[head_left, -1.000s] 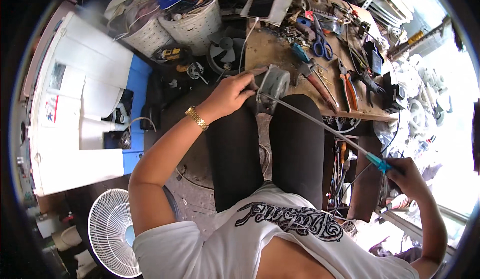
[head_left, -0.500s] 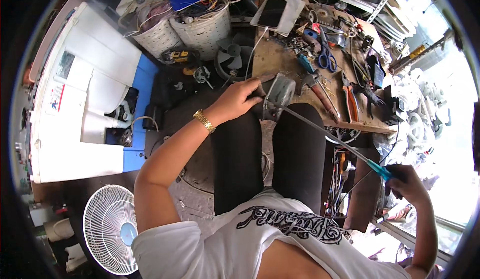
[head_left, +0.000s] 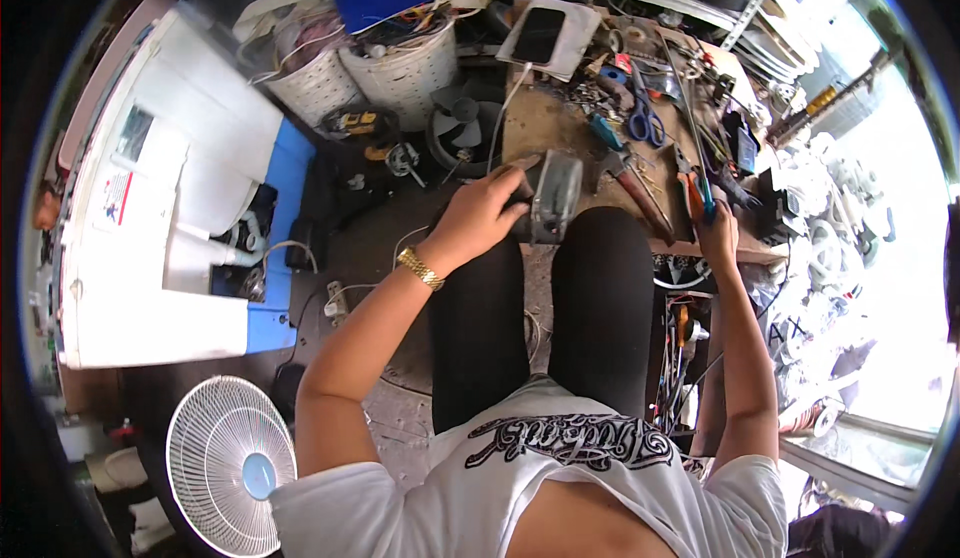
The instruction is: The person works on a small motor by hand, using a screwdriver to pry parts, handling pliers to grip components, and using a hammer to tap the motor casing.
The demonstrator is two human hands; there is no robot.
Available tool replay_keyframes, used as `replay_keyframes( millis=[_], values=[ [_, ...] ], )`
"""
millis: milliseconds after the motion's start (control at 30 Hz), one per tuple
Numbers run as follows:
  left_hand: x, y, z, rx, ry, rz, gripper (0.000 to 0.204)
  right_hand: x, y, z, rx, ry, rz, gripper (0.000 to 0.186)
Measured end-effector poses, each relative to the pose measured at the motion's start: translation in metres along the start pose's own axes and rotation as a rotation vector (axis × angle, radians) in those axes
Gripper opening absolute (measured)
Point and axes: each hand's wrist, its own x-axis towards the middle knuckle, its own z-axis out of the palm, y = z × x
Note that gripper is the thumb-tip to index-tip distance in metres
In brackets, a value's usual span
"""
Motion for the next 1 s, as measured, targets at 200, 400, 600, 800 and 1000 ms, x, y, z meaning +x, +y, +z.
replay_keyframes(
  millis=[200, 400, 600, 800, 1000],
  values=[
    [-0.019, 0.013, -0.004, 0.021, 0.262, 0.033, 0.037, 0.023, -0.011, -0.010, 0.069, -0.148, 0.244, 0.039],
    [-0.051, 0.090, 0.035, -0.380, 0.297, -0.073, 0.043, -0.015, -0.079, -0.104, 0.341, -0.132, 0.300, 0.028],
    [-0.008, 0.131, 0.095, -1.042, 0.200, -0.234, 0.064, -0.047, -0.211, -0.178, 0.548, -0.049, -0.042, 0.032],
    [-0.026, 0.145, 0.060, -1.609, 0.247, -0.440, 0.053, -0.070, -0.294, -0.162, 1.002, -0.238, -0.143, 0.031],
    [-0.067, 0.122, -0.009, -1.787, 0.170, -0.803, 0.024, -0.084, -0.297, -0.149, 1.303, -0.556, -0.006, 0.029]
  ],
)
